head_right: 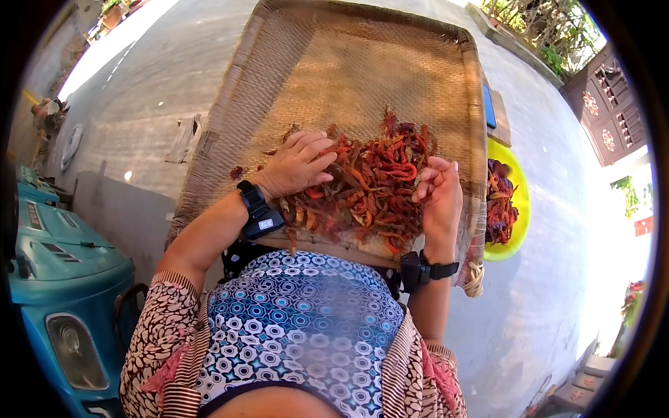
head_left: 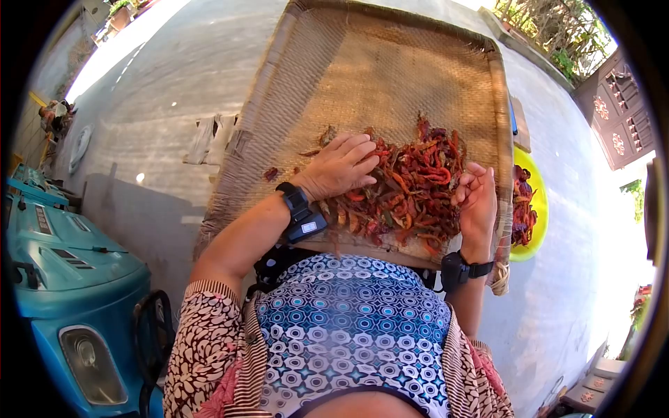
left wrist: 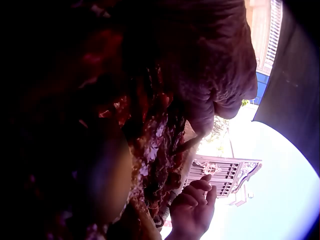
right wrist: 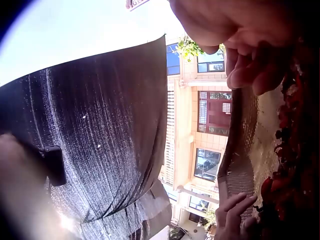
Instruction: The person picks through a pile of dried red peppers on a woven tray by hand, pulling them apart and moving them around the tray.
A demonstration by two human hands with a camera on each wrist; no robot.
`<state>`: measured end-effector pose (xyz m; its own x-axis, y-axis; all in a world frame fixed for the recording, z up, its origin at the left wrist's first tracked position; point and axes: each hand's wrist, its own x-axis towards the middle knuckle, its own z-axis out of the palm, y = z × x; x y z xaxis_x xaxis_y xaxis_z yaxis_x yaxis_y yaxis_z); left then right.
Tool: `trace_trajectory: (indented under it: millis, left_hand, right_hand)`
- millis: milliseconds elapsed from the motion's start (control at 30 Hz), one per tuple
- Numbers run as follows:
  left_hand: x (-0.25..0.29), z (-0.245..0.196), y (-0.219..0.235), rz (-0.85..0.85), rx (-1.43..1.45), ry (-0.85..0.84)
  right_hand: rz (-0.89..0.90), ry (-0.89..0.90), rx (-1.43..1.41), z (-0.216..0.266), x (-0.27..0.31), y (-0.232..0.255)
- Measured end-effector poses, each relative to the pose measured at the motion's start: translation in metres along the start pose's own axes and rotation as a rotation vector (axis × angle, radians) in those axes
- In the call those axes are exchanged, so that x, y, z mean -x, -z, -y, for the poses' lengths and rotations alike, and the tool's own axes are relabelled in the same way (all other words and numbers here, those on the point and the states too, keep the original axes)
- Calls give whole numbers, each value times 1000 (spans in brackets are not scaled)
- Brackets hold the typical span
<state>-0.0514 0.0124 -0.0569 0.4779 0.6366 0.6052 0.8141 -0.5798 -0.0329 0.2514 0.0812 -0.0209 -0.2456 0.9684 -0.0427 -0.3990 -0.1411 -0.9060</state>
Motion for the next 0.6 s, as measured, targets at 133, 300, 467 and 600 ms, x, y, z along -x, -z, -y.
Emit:
trace_trajectory:
  millis: [133,300,467,600]
  left_hand:
    - [3,-2,6,-23,75,51]
    - [-9,-4,13,-150,132,271]
    - [-28,-21,27,-177,505,732]
    - [-31,-14,17,-141,775,789]
  right_hand:
    - [13,-28,48,-4,7,-16]
    - [65,-10,370,1,12,-30]
    - [172,70,787,-7,15,-43]
    - [230,202,1222,-6,19,-60]
